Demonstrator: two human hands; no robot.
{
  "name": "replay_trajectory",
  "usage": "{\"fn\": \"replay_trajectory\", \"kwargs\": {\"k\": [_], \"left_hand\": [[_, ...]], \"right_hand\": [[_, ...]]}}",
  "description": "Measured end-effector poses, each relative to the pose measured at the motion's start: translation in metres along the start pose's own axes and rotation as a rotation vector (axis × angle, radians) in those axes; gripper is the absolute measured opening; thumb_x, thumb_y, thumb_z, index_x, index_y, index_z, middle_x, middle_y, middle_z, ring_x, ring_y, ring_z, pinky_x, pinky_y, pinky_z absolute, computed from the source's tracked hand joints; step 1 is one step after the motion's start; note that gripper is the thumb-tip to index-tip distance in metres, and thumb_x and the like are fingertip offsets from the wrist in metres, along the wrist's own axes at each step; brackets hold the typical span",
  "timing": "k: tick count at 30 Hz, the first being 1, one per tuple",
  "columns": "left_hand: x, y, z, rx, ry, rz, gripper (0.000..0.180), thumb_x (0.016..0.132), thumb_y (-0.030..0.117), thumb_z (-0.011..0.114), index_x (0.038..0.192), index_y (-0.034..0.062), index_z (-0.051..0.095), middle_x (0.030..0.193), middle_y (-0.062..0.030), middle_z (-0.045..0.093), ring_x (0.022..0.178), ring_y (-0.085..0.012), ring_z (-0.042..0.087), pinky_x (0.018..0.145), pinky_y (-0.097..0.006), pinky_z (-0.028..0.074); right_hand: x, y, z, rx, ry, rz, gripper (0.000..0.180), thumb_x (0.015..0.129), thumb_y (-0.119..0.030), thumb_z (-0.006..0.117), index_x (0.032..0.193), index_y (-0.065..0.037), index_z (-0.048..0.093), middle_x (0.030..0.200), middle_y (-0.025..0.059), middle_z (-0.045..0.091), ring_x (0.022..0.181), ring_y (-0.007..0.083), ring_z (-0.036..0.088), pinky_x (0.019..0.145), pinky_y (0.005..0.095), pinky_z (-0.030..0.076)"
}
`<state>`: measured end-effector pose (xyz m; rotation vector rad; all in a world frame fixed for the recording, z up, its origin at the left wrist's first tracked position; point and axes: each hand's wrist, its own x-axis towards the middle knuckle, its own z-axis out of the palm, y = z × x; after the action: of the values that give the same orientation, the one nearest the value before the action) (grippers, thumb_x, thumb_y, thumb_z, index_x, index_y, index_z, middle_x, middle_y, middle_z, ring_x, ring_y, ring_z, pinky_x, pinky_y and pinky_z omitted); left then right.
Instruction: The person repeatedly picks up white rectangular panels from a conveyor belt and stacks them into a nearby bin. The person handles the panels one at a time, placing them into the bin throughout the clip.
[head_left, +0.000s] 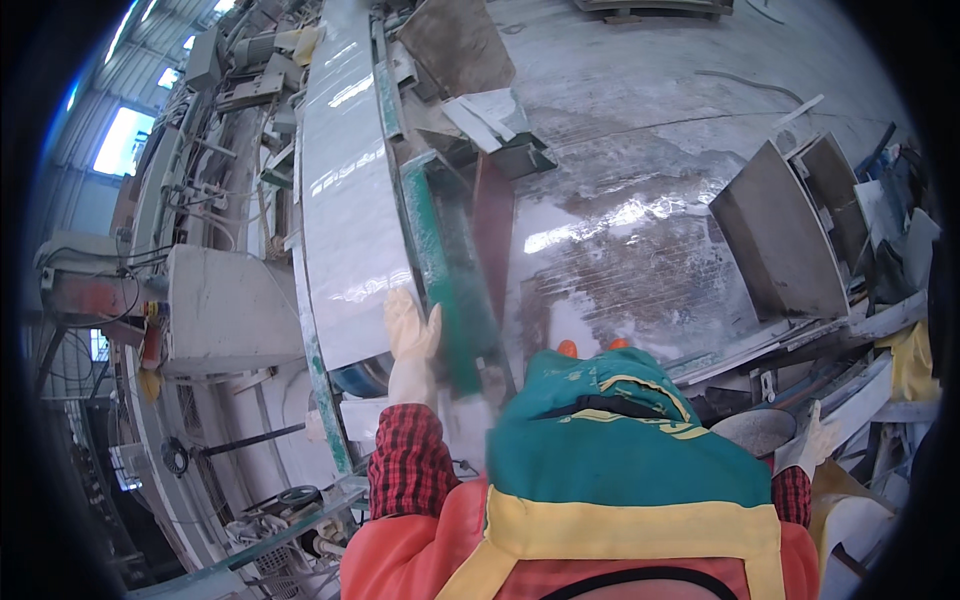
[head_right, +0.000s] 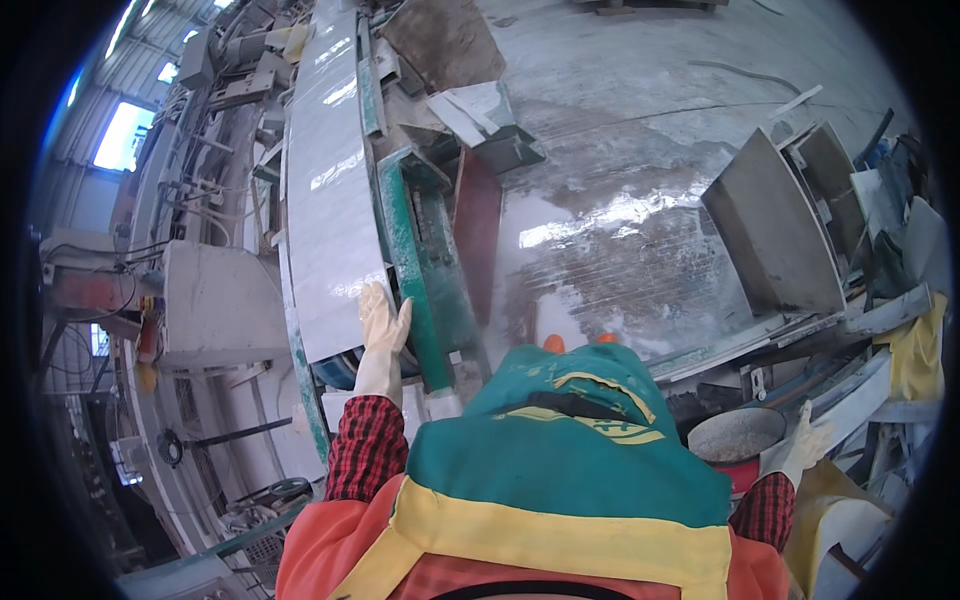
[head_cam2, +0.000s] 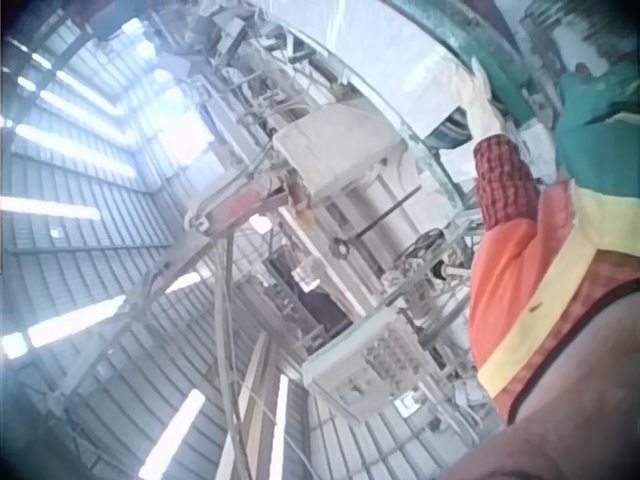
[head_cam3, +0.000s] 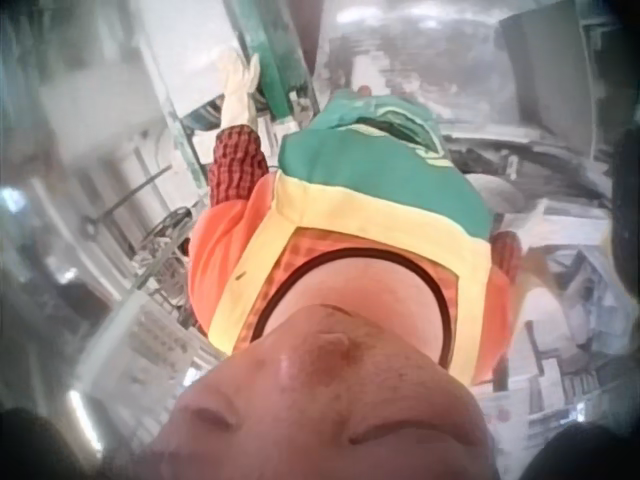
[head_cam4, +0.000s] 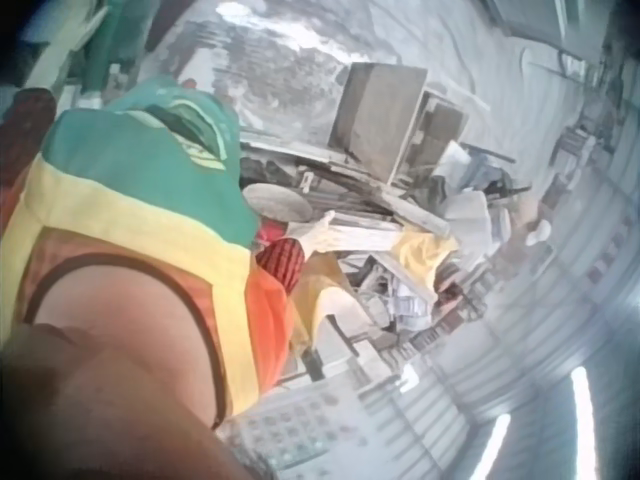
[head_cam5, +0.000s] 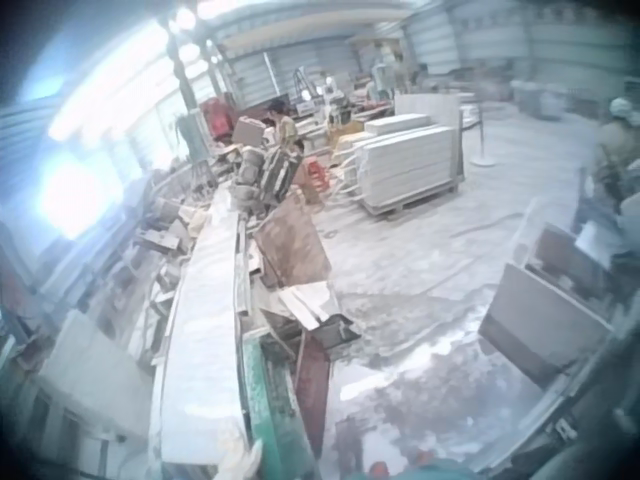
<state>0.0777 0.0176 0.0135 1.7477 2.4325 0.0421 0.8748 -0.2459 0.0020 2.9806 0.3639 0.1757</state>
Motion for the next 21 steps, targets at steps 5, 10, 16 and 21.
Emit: {"fn": "replay_trajectory", "kwargs": {"k": [5,10,16,21], "left_hand": [[0.008,-0.028,0.021,-0.025,0.084,0.11,0.079,0.091,0.044,0.06,0.147,-0.0055,0.034,0.154,-0.0254,0.032,0.145,-0.0384,0.026,0.122,-0.043,0.018],[0.003,-0.006,0.008,-0.091,0.123,0.042,0.074,0.091,0.037,0.062,0.147,-0.0033,0.035,0.152,-0.0266,0.035,0.143,-0.04,0.029,0.12,-0.045,0.02],[0.024,-0.015,0.026,-0.298,0.279,-0.013,0.065,0.093,0.032,0.061,0.144,-0.0017,0.041,0.147,-0.0263,0.041,0.139,-0.041,0.035,0.117,-0.047,0.026],[0.039,0.033,-0.001,-0.439,0.43,0.076,0.061,0.094,0.027,0.062,0.144,-0.0028,0.041,0.146,-0.0261,0.043,0.139,-0.0409,0.036,0.117,-0.046,0.026]], "right_hand": [[-0.005,0.012,-0.009,0.081,-0.167,0.14,0.105,0.071,-0.08,0.062,0.152,-0.019,0.035,0.148,0.0232,0.041,0.136,0.0404,0.041,0.108,0.0534,0.035],[-0.022,0.007,-0.014,0.327,-0.155,0.176,0.101,0.07,-0.04,0.084,0.153,-0.014,0.032,0.153,0.0256,0.03,0.138,0.0423,0.036,0.112,0.0465,0.036],[-0.031,0.009,-0.03,0.426,-0.191,0.187,0.097,0.067,-0.021,0.082,0.152,-0.01,0.034,0.15,0.0264,0.034,0.136,0.0406,0.04,0.111,0.0439,0.038],[-0.035,0.035,-0.018,0.962,-0.096,0.229,0.087,0.067,-0.014,0.082,0.145,-0.005,0.045,0.136,0.022,0.054,0.118,0.0312,0.056,0.101,0.0377,0.045]]}}
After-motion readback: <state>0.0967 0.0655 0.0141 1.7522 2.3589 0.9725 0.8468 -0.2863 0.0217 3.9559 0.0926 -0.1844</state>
